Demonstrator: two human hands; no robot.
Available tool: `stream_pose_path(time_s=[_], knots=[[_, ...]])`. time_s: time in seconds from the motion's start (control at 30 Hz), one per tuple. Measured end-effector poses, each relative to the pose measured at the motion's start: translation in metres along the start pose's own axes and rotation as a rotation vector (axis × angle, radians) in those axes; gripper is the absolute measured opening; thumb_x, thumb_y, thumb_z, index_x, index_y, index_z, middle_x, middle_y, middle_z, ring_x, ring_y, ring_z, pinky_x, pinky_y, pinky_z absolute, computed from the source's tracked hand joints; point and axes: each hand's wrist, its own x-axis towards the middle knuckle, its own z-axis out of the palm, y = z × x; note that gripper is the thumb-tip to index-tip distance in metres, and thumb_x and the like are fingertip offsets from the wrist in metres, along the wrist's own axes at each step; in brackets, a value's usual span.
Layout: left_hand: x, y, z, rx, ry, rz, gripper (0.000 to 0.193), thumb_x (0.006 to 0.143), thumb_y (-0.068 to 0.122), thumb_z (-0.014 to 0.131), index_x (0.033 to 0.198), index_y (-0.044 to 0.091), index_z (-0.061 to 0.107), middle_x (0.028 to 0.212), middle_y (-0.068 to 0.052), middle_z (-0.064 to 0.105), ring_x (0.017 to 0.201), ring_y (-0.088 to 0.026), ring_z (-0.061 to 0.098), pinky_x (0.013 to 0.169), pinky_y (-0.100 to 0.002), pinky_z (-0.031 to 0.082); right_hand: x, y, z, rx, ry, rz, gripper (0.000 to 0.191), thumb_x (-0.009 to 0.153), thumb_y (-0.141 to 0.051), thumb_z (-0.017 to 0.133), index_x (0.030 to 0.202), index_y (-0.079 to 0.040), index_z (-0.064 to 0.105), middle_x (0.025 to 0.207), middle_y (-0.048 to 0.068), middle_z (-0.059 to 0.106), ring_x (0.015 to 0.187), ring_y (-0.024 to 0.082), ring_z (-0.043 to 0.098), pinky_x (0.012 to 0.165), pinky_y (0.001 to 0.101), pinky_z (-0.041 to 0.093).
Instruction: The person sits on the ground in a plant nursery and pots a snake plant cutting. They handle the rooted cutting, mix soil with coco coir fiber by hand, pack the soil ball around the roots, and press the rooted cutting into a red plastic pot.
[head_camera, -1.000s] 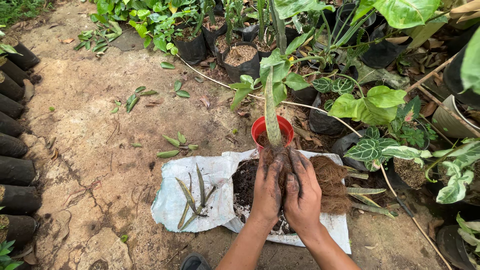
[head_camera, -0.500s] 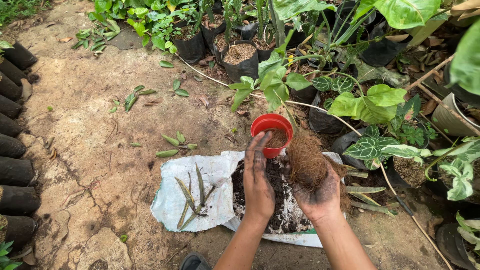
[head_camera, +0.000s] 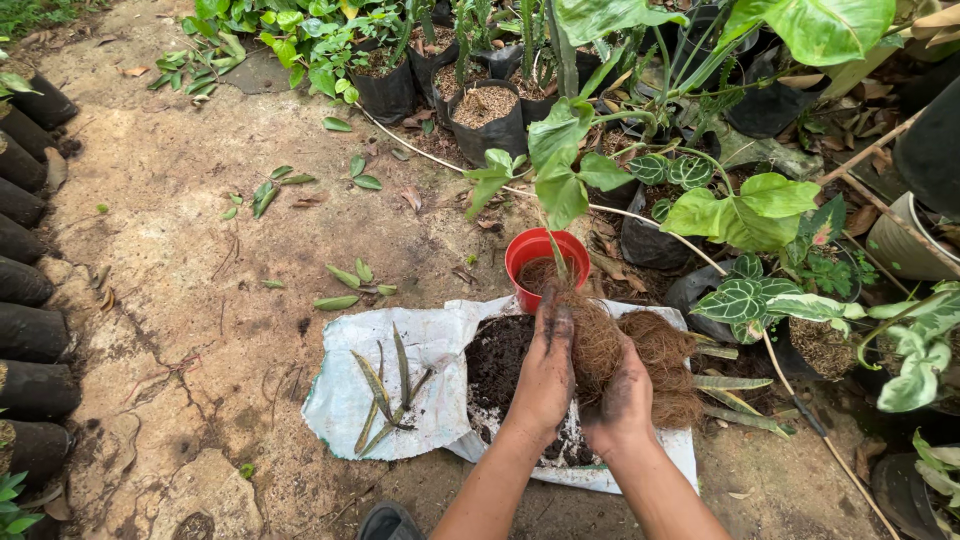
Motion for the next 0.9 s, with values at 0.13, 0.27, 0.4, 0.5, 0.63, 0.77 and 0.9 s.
stream_pose_path(time_s=[0.13, 0.27, 0.4, 0.5, 0.63, 0.77, 0.9], knots=[[0.002, -0.002, -0.002, -0.17, -0.028, 0.045, 0.055, 0.104, 0.029, 0.051, 0.154, 0.007, 0.041, 0.149, -0.018, 0.052, 0.132, -0.026, 0.052, 0.111, -0.04, 0.044, 0.004, -0.004, -0.006, -0.314, -0.008, -0.255, 0.048, 0.099, -0.04, 0.052, 0.141, -0.02, 0.059, 0.162, 0.001, 0.04, 0.144, 0.022, 0.038, 0.117, 0.0508, 0.027], [0.006, 0.001, -0.007, -0.21, -0.007, 0.05, 0.063, 0.101, 0.037, 0.055, 0.155, 0.009, 0.038, 0.151, -0.015, 0.05, 0.136, -0.023, 0.051, 0.114, -0.044, 0.043, 0.007, -0.022, -0.011, -0.496, 0.062, -0.436, 0.053, 0.097, -0.046, 0.054, 0.14, -0.016, 0.061, 0.159, 0.006, 0.043, 0.147, 0.023, 0.033, 0.112, 0.0541, 0.019], [0.002, 0.008, -0.014, -0.349, -0.1, 0.027, 0.079, 0.096, 0.064, 0.037, 0.158, 0.015, 0.031, 0.153, -0.008, 0.048, 0.138, -0.022, 0.052, 0.113, -0.048, 0.045, 0.011, -0.041, -0.014, -0.159, -0.11, -0.547, 0.05, 0.1, -0.05, 0.052, 0.129, -0.01, 0.063, 0.144, 0.013, 0.059, 0.137, 0.026, 0.055, 0.118, 0.0448, 0.039], [0.0, 0.011, -0.013, -0.276, -0.198, 0.071, 0.085, 0.098, 0.069, 0.035, 0.161, 0.012, 0.03, 0.15, -0.012, 0.051, 0.137, -0.027, 0.052, 0.114, -0.051, 0.045, 0.004, -0.042, -0.017, -0.381, -0.126, -0.852, 0.037, 0.105, -0.037, 0.061, 0.123, -0.006, 0.067, 0.124, 0.013, 0.069, 0.12, 0.026, 0.063, 0.109, 0.0456, 0.049], [-0.003, 0.009, -0.01, -0.253, -0.182, 0.089, 0.078, 0.099, 0.063, 0.036, 0.161, 0.017, 0.027, 0.144, -0.01, 0.055, 0.13, -0.026, 0.058, 0.109, -0.052, 0.05, -0.014, -0.035, -0.013, -1.051, -0.133, -1.102, 0.031, 0.089, -0.027, 0.076, 0.112, -0.009, 0.068, 0.098, 0.004, 0.071, 0.091, 0.021, 0.069, 0.079, 0.0384, 0.056], [-0.002, 0.008, -0.009, -0.401, -0.182, 0.155, 0.068, 0.109, 0.055, 0.04, 0.167, 0.023, 0.026, 0.136, -0.011, 0.056, 0.118, -0.024, 0.059, 0.106, -0.043, 0.05, -0.028, -0.024, 0.003, -1.323, -0.139, -1.407, 0.046, 0.076, -0.02, 0.086, 0.116, -0.004, 0.068, 0.093, 0.007, 0.072, 0.093, 0.023, 0.063, 0.084, 0.0405, 0.049], [-0.001, 0.018, -0.008, -0.467, -0.122, 0.187, 0.061, 0.106, 0.041, 0.051, 0.158, 0.018, 0.03, 0.135, -0.012, 0.059, 0.115, -0.026, 0.062, 0.098, -0.042, 0.054, -0.036, -0.024, 0.009, -1.27, -0.147, -1.395, 0.044, 0.081, -0.008, 0.082, 0.123, -0.002, 0.068, 0.096, 0.006, 0.075, 0.095, 0.02, 0.065, 0.087, 0.038, 0.052]])
